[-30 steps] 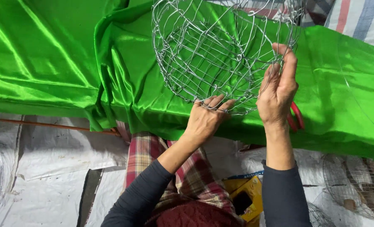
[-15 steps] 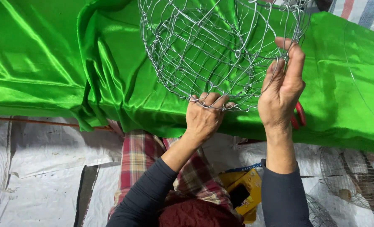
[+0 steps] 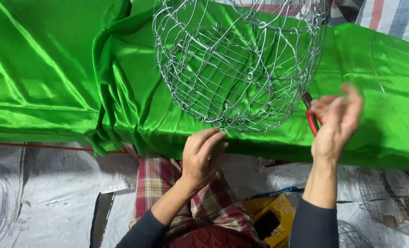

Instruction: Inspecting and adjusting a wire mesh basket using hands and pliers

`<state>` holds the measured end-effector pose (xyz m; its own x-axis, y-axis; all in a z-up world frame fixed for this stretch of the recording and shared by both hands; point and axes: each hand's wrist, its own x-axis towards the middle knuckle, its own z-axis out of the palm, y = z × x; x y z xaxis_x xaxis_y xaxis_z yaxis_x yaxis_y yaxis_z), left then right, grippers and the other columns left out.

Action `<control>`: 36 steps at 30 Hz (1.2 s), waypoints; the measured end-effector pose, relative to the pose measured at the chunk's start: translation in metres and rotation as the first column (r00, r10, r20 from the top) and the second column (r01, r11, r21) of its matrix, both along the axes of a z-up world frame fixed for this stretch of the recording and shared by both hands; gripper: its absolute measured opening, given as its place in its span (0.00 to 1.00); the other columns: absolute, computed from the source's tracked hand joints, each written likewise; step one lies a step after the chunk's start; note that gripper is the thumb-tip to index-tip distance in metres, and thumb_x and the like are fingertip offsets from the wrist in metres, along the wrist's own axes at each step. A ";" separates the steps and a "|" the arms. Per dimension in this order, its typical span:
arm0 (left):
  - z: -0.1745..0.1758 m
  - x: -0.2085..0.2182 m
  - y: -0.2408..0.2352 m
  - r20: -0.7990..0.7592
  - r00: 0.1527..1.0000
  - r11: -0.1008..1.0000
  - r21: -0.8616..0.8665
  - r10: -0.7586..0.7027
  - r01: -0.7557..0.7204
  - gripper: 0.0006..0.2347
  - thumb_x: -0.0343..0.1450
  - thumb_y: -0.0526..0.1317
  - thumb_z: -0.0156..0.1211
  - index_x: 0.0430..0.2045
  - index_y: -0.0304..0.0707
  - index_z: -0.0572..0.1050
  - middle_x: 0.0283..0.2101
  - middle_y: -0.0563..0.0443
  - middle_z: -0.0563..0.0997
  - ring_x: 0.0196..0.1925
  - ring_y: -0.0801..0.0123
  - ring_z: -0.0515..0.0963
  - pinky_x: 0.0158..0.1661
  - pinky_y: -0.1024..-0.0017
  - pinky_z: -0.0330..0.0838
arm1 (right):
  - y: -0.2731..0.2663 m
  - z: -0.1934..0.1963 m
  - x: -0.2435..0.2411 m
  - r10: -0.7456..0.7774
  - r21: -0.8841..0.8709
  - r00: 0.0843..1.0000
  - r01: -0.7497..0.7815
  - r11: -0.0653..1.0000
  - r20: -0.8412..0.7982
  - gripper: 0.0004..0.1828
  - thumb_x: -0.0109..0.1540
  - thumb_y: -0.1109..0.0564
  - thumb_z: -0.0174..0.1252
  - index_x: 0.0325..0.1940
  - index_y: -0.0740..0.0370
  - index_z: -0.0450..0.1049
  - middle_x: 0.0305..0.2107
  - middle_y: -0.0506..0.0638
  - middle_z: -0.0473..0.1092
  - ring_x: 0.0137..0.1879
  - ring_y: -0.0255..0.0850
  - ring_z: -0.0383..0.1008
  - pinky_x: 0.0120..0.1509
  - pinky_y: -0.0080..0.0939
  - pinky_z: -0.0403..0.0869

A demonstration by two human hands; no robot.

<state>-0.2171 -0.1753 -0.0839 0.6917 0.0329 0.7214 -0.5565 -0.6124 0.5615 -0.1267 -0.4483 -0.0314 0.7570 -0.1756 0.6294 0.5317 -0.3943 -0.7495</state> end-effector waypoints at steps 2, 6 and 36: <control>0.004 -0.002 0.003 0.006 1.000 0.973 -0.229 0.019 -0.017 0.11 0.68 0.33 0.68 0.43 0.33 0.77 0.50 0.44 0.76 0.47 0.61 0.78 0.47 0.67 0.76 | -0.017 -0.028 0.001 0.257 0.230 0.926 -0.196 0.953 -0.277 0.24 0.70 0.56 0.55 0.70 0.58 0.62 0.49 0.53 0.64 0.49 0.43 0.72 0.56 0.42 0.79; 0.012 0.032 0.020 0.209 0.956 0.928 -0.352 0.206 -0.123 0.11 0.71 0.40 0.59 0.43 0.38 0.67 0.48 0.47 0.67 0.46 0.64 0.69 0.48 0.67 0.72 | -0.007 -0.059 -0.007 0.270 -0.190 0.948 -0.300 0.935 -0.170 0.38 0.58 0.70 0.62 0.69 0.52 0.58 0.63 0.61 0.56 0.57 0.54 0.68 0.54 0.49 0.81; 0.127 0.133 0.108 0.019 0.996 0.995 0.053 0.086 -0.087 0.25 0.78 0.58 0.47 0.55 0.33 0.77 0.58 0.40 0.73 0.57 0.50 0.77 0.53 0.58 0.72 | 0.029 -0.034 0.011 0.075 -0.711 0.968 0.124 0.692 0.241 0.20 0.57 0.47 0.72 0.24 0.58 0.69 0.33 0.49 0.74 0.51 0.48 0.72 0.61 0.50 0.69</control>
<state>-0.0846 -0.0669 0.0431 0.6759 0.0534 0.7350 -0.5089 -0.6875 0.5179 -0.1152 -0.4197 -0.0654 0.5725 0.3868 0.7229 0.6305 -0.7713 -0.0867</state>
